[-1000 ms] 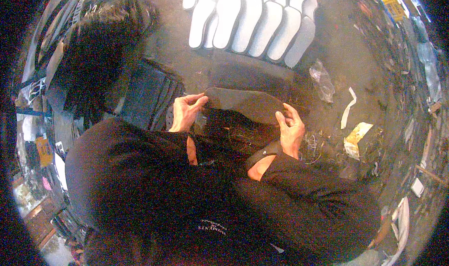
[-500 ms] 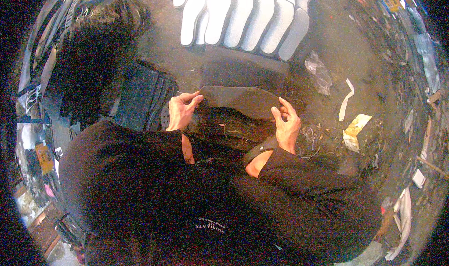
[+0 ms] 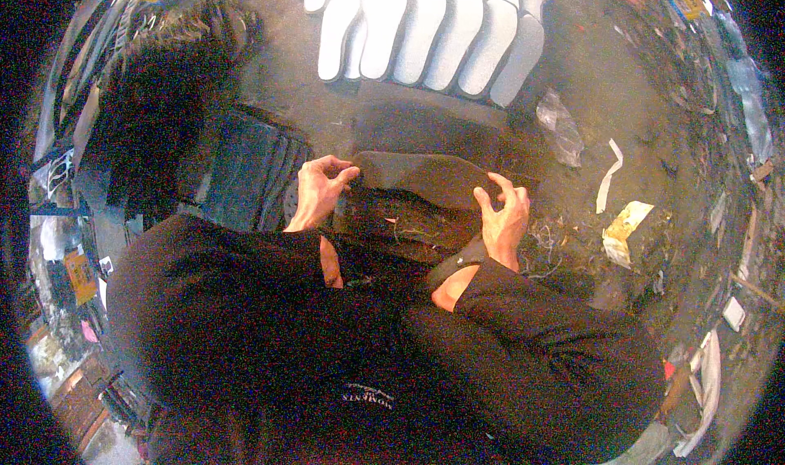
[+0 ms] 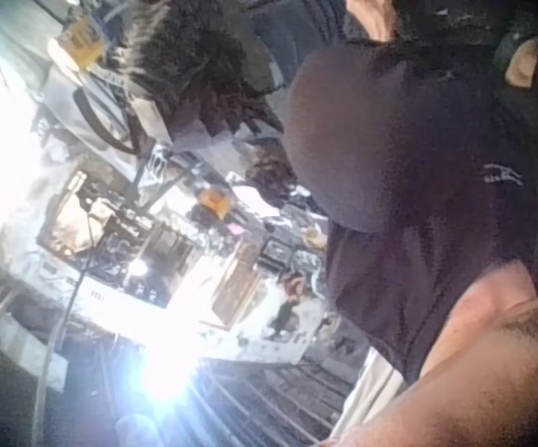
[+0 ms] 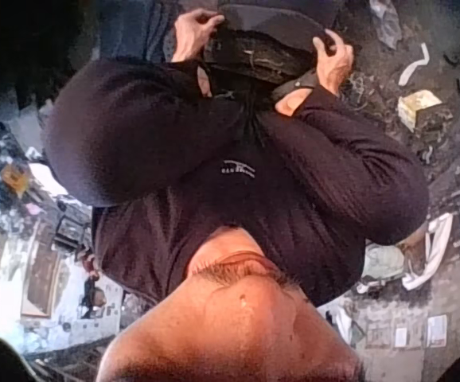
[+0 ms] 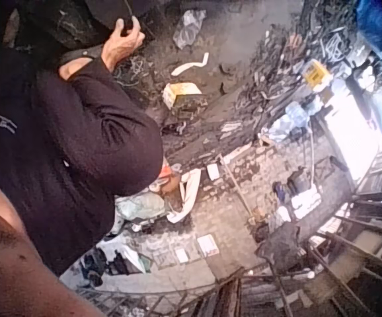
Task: The person repeatedly picks up black and white shoe insoles from a pile, places them on a work surface, and stacks them into separate piles. The person handles the insoles one at a time, alternating between the two colors.
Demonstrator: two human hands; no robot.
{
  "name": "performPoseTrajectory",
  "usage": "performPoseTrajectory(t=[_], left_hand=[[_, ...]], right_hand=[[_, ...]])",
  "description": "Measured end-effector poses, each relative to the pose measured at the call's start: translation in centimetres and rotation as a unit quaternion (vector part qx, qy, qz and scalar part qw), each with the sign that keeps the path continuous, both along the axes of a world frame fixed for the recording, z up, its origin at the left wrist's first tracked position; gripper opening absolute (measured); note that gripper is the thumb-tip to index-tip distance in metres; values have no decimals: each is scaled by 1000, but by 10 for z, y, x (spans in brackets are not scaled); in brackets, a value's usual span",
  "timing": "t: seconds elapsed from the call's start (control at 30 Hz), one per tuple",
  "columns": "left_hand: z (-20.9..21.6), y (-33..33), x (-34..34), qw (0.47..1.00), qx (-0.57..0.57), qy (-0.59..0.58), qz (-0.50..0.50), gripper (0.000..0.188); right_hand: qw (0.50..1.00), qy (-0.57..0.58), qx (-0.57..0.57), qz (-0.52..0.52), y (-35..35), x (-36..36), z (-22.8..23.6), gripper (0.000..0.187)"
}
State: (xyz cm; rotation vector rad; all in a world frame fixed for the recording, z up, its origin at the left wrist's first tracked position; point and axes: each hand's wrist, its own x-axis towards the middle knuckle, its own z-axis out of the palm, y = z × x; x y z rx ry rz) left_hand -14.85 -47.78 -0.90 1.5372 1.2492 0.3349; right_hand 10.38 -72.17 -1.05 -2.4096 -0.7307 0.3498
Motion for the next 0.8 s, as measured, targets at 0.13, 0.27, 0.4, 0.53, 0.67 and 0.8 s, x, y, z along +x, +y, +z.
performPoseTrajectory(t=[0.13,0.27,0.4,0.53,0.67,0.8], left_hand=[[0,22,-2,991,31,62,-111,30],[0,64,4,967,69,103,-223,44],[-6,139,35,990,137,18,-28,54],[-28,207,78,975,203,89,24,100],[-57,221,101,970,198,138,6,122],[-65,222,98,977,172,126,-3,107]], right_hand=[[999,32,-40,13,6,11,13,53],[996,40,-7,75,15,14,19,39],[993,116,27,14,15,12,25,26],[994,94,51,0,13,6,24,18],[991,128,40,-21,12,-3,16,15],[987,147,48,-32,9,-3,12,15]])
